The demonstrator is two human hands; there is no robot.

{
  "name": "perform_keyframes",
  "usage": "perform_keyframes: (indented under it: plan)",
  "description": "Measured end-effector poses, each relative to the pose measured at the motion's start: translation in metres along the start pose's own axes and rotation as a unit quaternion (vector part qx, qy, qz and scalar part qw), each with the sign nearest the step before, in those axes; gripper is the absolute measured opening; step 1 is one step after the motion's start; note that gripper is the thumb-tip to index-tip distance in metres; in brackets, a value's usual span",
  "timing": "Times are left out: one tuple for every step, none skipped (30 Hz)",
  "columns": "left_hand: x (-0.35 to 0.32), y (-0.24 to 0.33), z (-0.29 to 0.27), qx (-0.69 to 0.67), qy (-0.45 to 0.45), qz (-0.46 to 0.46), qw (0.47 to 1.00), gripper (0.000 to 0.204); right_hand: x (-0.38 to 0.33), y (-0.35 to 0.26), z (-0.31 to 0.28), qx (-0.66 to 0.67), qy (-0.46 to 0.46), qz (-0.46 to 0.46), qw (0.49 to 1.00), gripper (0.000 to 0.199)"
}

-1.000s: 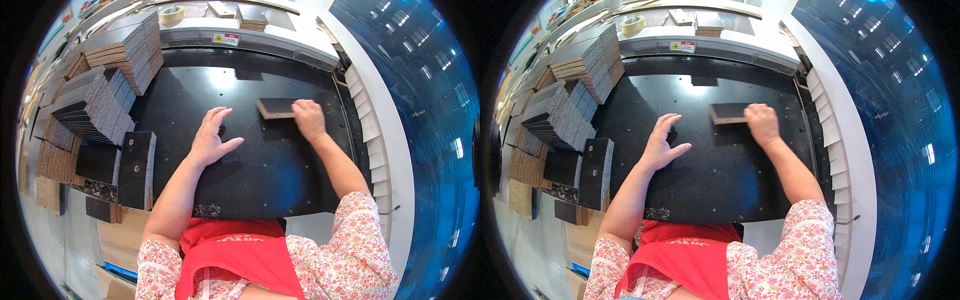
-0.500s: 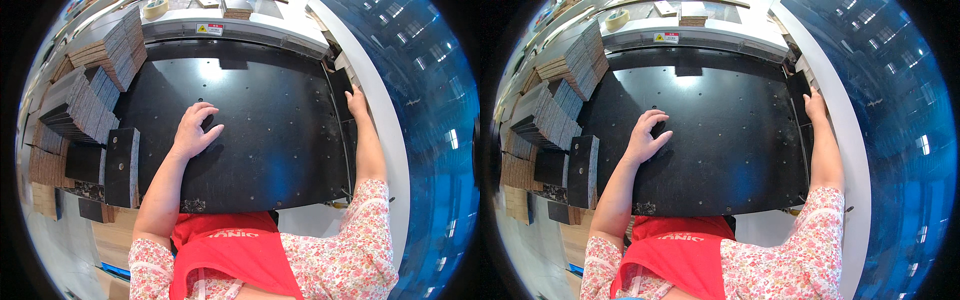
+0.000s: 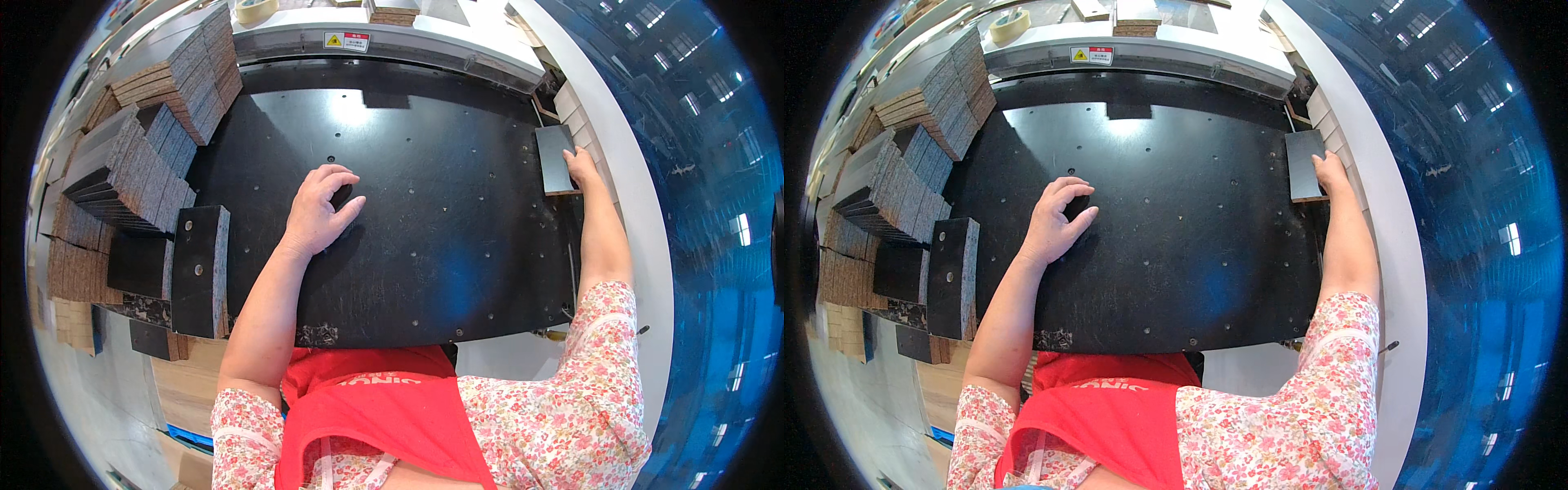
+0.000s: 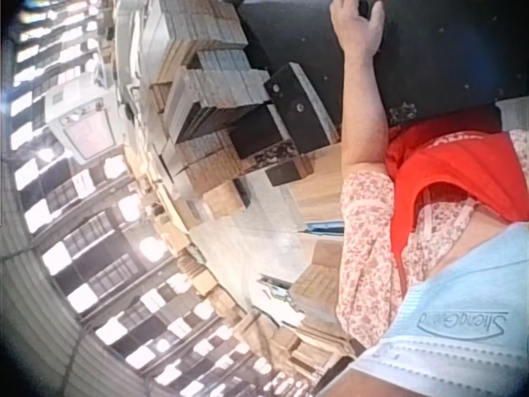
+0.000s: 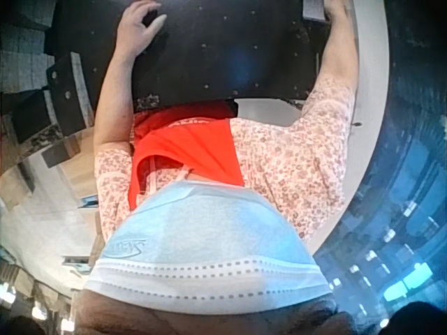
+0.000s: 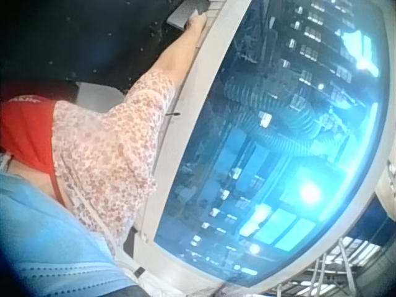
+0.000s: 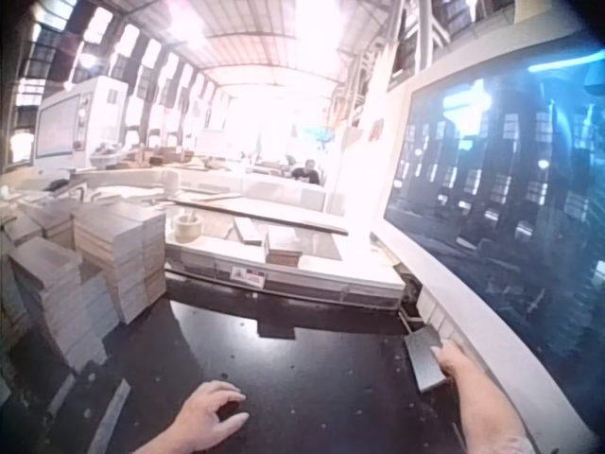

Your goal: The person picks up dark wood panels one at a time, places them on a machine surface, and uses a wooden block to apply pressure or glue to a narrow wooden strip along the edge. The person سپس stacks the finished panels onto a nearby pallet.

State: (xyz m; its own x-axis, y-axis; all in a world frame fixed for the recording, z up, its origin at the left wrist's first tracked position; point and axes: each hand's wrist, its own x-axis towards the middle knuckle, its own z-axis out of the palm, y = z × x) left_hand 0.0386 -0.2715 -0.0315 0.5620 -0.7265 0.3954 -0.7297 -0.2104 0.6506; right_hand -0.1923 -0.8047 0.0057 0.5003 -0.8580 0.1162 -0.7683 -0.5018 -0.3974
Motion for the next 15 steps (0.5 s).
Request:
perform_keyframes:
  plan:
    - [-0.003, -0.001, -0.002, 0.006, -0.002, -0.008, 1.000, 0.029, 0.000, -0.006, 0.009, 0.045, 0.013, 0.015, 0.999, 0.062]
    - [-0.002, 0.000, -0.003, 0.006, -0.003, -0.011, 1.000, 0.029, 0.002, -0.004, 0.014, 0.086, 0.032, 0.033, 0.995, 0.062]
    - [-0.002, 0.000, -0.002, 0.004, -0.004, -0.010, 1.000, 0.029, 0.004, 0.000, 0.017, 0.127, 0.051, 0.052, 0.989, 0.062]
    - [-0.001, 0.000, -0.002, 0.002, -0.005, -0.009, 1.000, 0.029, 0.002, 0.006, 0.019, 0.119, 0.047, 0.065, 0.990, 0.062]
    - [0.000, 0.000, -0.002, 0.001, -0.007, -0.008, 1.000, 0.029, 0.003, 0.010, 0.021, -0.023, 0.012, 0.058, 0.998, 0.061]
    - [0.000, 0.000, -0.002, 0.003, -0.006, -0.008, 1.000, 0.028, 0.003, 0.013, 0.025, 0.012, 0.026, 0.071, 0.997, 0.061]
    - [0.000, 0.002, -0.001, 0.005, -0.006, -0.008, 1.000, 0.028, 0.003, 0.018, 0.027, 0.046, 0.041, 0.085, 0.994, 0.062]
    - [-0.001, 0.002, -0.002, 0.009, -0.005, -0.010, 1.000, 0.028, 0.002, 0.017, 0.029, 0.089, 0.025, 0.094, 0.991, 0.062]
    - [-0.001, 0.002, -0.002, 0.012, -0.005, -0.016, 1.000, 0.028, 0.001, 0.016, 0.029, 0.131, 0.008, 0.103, 0.986, 0.063]
    - [-0.001, 0.002, -0.003, 0.014, -0.005, -0.022, 1.000, 0.027, 0.001, 0.015, 0.030, 0.173, -0.008, 0.112, 0.978, 0.063]
    - [-0.001, 0.002, -0.002, 0.014, -0.006, -0.026, 1.000, 0.027, 0.000, 0.018, 0.031, 0.127, 0.009, 0.105, 0.986, 0.063]
    - [-0.001, 0.002, -0.001, 0.012, -0.003, -0.020, 1.000, 0.027, -0.001, 0.021, 0.032, 0.080, 0.027, 0.098, 0.992, 0.063]
    - [0.000, 0.002, 0.000, 0.010, -0.001, -0.015, 1.000, 0.027, -0.002, 0.024, 0.032, 0.033, 0.045, 0.091, 0.994, 0.063]
    - [-0.001, 0.001, -0.001, 0.012, 0.003, -0.012, 1.000, 0.026, -0.003, 0.021, 0.035, 0.060, 0.056, 0.104, 0.991, 0.063]
    - [-0.002, -0.001, -0.002, 0.011, 0.005, -0.010, 1.000, 0.026, -0.004, 0.018, 0.036, 0.056, 0.043, 0.114, 0.991, 0.063]
